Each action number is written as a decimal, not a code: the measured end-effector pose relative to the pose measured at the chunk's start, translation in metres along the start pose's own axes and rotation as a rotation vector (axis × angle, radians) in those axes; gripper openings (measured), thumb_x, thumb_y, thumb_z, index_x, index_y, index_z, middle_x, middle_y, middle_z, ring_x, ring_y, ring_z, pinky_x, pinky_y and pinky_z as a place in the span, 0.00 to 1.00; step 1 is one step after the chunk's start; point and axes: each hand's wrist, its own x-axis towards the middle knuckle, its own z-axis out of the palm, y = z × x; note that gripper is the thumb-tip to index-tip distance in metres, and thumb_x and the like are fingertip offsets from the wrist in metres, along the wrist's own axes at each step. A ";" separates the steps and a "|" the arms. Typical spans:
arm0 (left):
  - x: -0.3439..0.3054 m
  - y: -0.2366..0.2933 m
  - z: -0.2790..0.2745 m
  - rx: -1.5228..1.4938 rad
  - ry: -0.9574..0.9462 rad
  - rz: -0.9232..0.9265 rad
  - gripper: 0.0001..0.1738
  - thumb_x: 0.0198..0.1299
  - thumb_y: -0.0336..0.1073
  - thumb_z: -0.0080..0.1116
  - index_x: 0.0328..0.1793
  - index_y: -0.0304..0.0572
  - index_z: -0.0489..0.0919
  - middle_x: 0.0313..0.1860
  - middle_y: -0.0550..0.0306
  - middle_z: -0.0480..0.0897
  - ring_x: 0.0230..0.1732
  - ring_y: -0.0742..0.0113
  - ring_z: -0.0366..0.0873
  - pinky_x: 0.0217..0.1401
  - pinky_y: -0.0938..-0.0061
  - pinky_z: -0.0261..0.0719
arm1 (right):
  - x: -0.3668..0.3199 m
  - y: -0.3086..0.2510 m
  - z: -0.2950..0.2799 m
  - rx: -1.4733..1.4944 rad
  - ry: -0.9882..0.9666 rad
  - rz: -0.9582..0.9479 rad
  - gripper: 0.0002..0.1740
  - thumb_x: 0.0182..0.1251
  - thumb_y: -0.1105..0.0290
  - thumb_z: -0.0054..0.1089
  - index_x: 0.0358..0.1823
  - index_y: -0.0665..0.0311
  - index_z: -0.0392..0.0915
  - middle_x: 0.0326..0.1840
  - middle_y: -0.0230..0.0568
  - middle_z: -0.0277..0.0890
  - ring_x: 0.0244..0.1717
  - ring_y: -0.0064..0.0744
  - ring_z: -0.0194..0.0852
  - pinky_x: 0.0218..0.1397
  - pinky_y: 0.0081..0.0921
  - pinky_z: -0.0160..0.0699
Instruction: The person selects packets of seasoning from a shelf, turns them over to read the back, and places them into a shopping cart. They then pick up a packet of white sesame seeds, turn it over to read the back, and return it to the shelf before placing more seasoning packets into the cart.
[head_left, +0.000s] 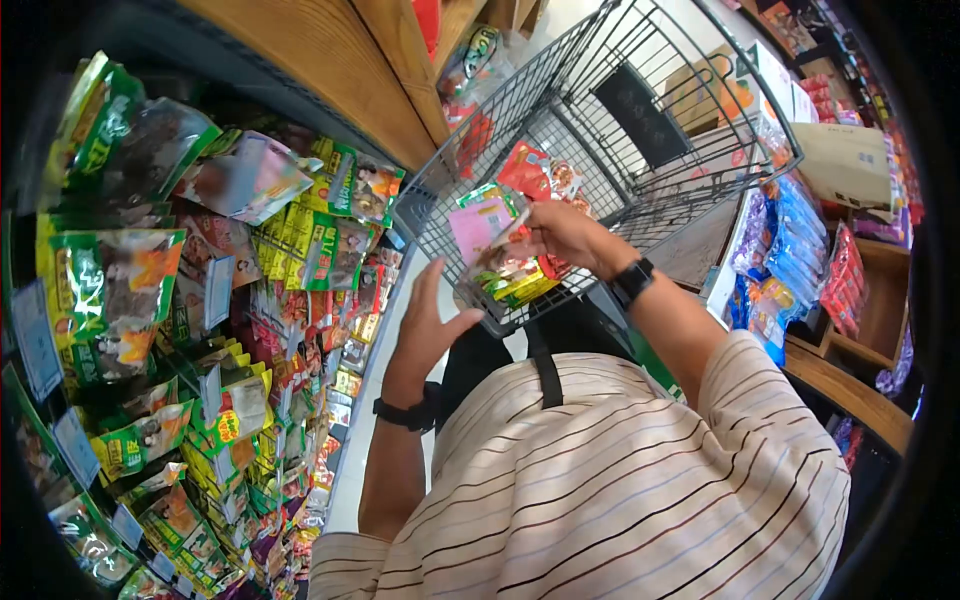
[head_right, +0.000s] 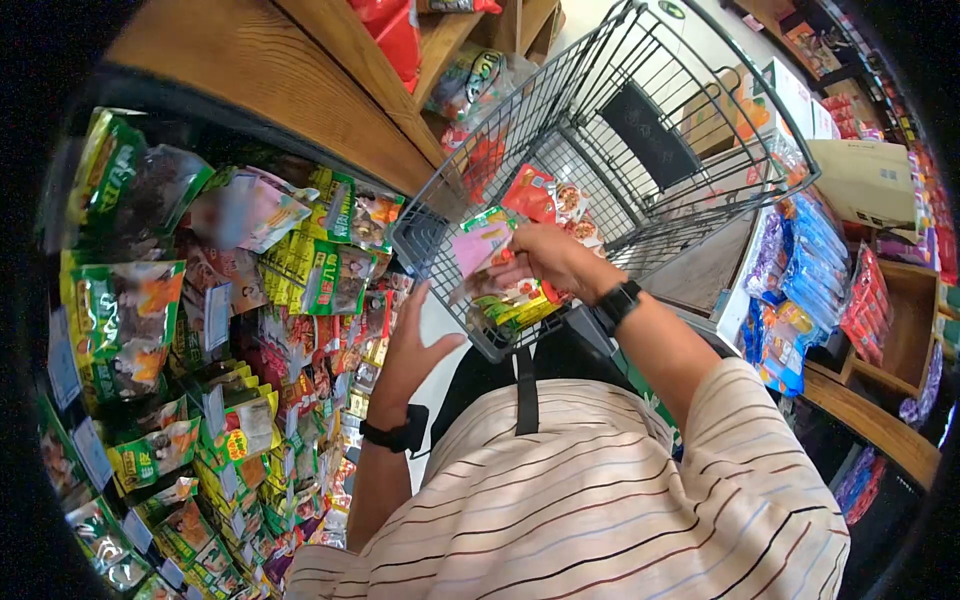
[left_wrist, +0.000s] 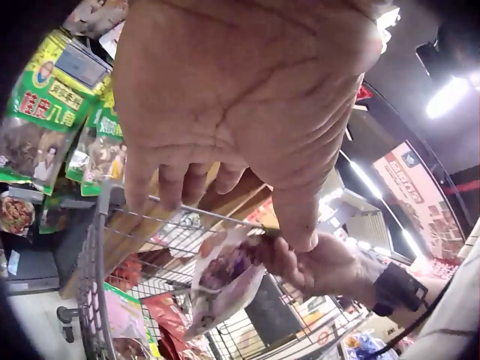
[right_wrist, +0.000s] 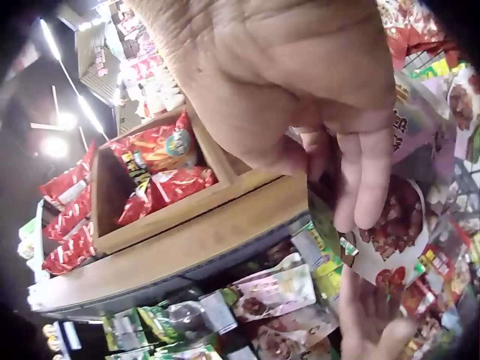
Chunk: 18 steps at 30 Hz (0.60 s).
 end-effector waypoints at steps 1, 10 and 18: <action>0.002 0.004 0.001 0.009 -0.016 0.036 0.51 0.52 0.39 0.76 0.79 0.37 0.58 0.75 0.40 0.66 0.77 0.47 0.61 0.78 0.60 0.59 | -0.015 -0.004 0.012 0.021 -0.012 -0.008 0.15 0.73 0.73 0.49 0.55 0.73 0.76 0.52 0.49 0.82 0.49 0.39 0.85 0.52 0.35 0.88; 0.000 0.009 -0.034 -0.124 0.052 0.319 0.37 0.61 0.31 0.67 0.76 0.40 0.66 0.73 0.44 0.69 0.76 0.53 0.64 0.76 0.64 0.62 | -0.079 -0.024 0.091 0.039 -0.253 -0.179 0.22 0.70 0.73 0.44 0.62 0.76 0.68 0.59 0.58 0.77 0.53 0.50 0.84 0.56 0.39 0.87; -0.007 0.001 -0.046 -0.592 0.228 0.106 0.20 0.73 0.44 0.55 0.59 0.36 0.81 0.53 0.57 0.83 0.56 0.68 0.79 0.62 0.73 0.74 | -0.074 -0.037 0.141 -0.024 -0.269 -0.284 0.14 0.74 0.69 0.46 0.51 0.72 0.71 0.52 0.54 0.80 0.49 0.44 0.86 0.53 0.37 0.88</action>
